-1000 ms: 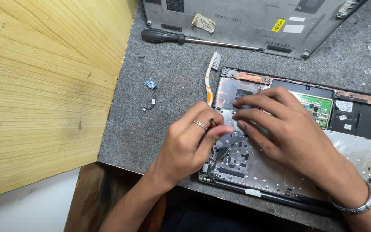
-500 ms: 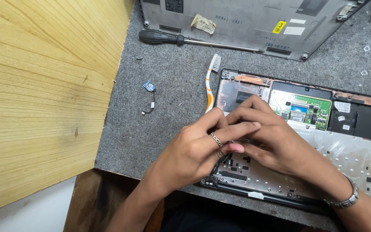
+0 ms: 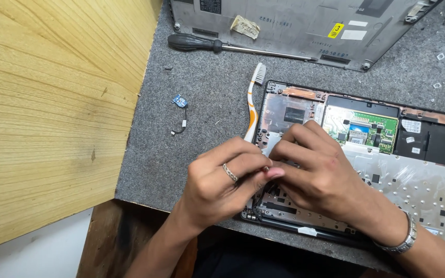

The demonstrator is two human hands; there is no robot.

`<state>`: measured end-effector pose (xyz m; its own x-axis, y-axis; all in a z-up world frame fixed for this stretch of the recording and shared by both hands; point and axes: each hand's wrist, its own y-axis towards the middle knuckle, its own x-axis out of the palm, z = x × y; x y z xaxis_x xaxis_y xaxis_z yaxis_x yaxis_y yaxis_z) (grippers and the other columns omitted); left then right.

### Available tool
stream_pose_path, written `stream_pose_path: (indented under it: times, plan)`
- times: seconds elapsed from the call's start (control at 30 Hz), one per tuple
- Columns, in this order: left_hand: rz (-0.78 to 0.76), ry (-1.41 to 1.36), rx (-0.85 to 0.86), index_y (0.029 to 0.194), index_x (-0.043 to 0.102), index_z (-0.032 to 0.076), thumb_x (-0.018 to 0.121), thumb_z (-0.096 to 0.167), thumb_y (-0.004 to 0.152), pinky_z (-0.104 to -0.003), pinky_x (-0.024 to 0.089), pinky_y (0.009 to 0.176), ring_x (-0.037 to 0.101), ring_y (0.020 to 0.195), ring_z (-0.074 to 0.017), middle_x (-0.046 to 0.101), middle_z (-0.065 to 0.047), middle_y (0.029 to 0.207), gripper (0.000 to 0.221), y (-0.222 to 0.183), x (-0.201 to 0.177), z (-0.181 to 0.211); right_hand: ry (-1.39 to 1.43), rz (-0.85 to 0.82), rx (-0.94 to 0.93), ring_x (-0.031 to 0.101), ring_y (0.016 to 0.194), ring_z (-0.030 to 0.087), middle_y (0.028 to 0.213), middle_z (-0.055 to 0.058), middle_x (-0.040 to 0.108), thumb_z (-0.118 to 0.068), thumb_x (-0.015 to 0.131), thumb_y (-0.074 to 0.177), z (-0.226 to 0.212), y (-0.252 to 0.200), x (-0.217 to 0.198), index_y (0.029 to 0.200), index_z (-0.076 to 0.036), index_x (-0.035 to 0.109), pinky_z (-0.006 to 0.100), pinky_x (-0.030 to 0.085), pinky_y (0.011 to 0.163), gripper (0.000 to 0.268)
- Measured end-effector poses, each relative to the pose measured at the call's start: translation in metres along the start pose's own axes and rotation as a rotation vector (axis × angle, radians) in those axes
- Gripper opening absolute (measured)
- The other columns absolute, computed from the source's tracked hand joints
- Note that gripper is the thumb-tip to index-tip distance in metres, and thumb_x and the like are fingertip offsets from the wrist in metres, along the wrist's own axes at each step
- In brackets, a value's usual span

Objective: Cleaning internal laptop components with a brush and manipulating ribbon cable connectors during a repair.

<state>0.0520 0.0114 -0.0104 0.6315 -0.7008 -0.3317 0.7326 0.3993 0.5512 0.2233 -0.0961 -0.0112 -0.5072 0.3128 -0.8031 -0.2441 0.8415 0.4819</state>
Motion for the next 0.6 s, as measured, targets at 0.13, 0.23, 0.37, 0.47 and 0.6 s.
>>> stream_pose_path:
  times: [0.13,0.23,0.37,0.47,0.6]
  plan:
    - [-0.051,-0.062,0.077,0.105,0.064,-0.003,0.067,-0.002,0.1,-0.036,0.054,0.077,0.063,0.081,-0.0279,0.065,-0.014,0.098,0.007,-0.001,0.001,-0.008,-0.025,0.004,-0.021,0.048,0.074,0.03,0.084,0.011,0.054,-0.015,0.054,0.104,-0.003,0.0,0.0,0.081,-0.002,0.052,0.042,0.035,0.063,0.026]
    - [-0.14,-0.118,0.093,0.105,0.062,-0.006,0.064,-0.005,0.1,-0.04,0.055,0.081,0.063,0.084,-0.0314,0.064,-0.016,0.102,0.005,0.007,-0.002,-0.012,-0.027,0.031,-0.017,0.043,0.071,0.03,0.081,0.011,0.049,-0.01,0.052,0.103,-0.004,-0.003,0.0,0.078,-0.003,0.046,0.043,0.033,0.063,0.027]
    - [-0.317,-0.2,0.055,0.107,0.062,-0.006,0.053,-0.005,0.103,-0.038,0.052,0.088,0.064,0.091,-0.0319,0.064,-0.018,0.103,0.01,0.016,-0.008,-0.013,0.051,-0.046,0.063,0.047,0.078,0.031,0.089,0.012,0.054,-0.013,0.056,0.102,0.003,-0.011,-0.007,0.089,-0.002,0.056,0.042,0.04,0.066,0.017]
    - [-0.267,-0.169,-0.039,0.11,0.063,-0.007,0.055,-0.003,0.103,-0.035,0.054,0.087,0.067,0.092,-0.0302,0.066,-0.018,0.105,0.011,0.014,-0.014,-0.009,0.138,-0.096,0.122,0.052,0.086,0.031,0.099,0.013,0.059,-0.011,0.06,0.1,0.008,-0.012,-0.013,0.107,0.001,0.063,0.04,0.047,0.072,0.014]
    - [0.0,-0.287,-0.232,0.104,0.066,-0.007,0.055,0.004,0.103,-0.022,0.062,0.059,0.071,0.069,-0.0198,0.065,-0.019,0.099,0.015,-0.001,-0.019,0.005,0.091,-0.074,0.092,0.056,0.086,0.03,0.101,0.014,0.063,-0.008,0.067,0.097,0.01,-0.01,-0.019,0.113,0.001,0.069,0.04,0.049,0.072,0.018]
